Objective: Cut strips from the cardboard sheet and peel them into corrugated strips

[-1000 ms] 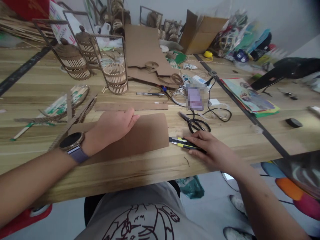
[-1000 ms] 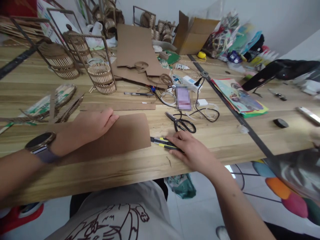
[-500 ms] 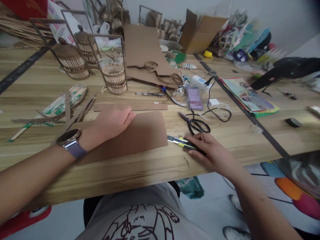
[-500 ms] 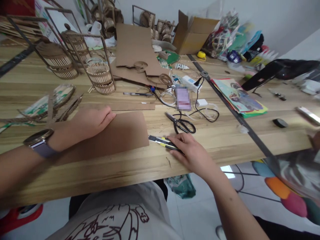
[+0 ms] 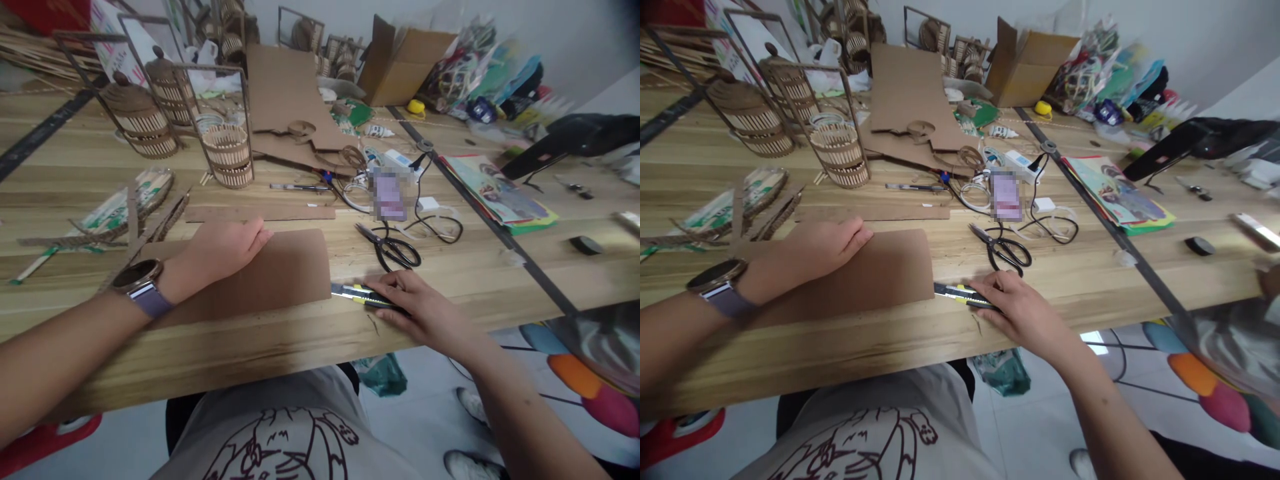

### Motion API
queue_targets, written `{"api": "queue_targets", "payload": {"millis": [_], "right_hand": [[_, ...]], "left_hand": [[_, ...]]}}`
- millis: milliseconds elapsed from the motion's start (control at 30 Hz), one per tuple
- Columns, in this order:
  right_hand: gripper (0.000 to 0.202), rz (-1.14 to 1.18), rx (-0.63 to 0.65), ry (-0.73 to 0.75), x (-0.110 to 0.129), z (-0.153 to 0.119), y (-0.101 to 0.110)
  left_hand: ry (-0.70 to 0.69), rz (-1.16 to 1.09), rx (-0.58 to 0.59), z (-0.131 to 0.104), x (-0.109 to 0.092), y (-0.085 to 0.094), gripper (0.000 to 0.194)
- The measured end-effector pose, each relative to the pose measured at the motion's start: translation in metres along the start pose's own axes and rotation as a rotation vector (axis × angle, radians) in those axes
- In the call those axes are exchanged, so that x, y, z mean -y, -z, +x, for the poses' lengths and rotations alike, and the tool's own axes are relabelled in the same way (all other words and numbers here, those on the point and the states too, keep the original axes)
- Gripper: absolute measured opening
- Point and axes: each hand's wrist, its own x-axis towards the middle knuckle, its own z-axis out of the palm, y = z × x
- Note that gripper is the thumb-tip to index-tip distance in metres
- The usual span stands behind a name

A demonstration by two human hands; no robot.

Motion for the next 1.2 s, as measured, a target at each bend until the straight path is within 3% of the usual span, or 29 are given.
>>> {"api": "queue_targets", "payload": {"millis": [267,533,933,1200], "right_hand": [[0.043,0.028,-0.016,0.03,0.015,0.002,-0.007],[0.042,0.01,-0.106,-0.052,0.035,0.011,-0.015],[0.043,-0.056,-0.419,-0.301,0.007,0.023,-0.011],[0.041,0.009,-0.297,-0.289,0.007,0.034,-0.012]], "left_hand": [[0.053,-0.001,-0.012,0.004,-0.003,0.001,0.044],[0.177,-0.142,-0.024,0.017,-0.009,-0.002,0.042],[0.25,-0.28,-0.012,0.02,0.006,-0.012,0.04],[0.258,-0.269,0.013,0.017,-0.002,-0.011,0.039]]}}
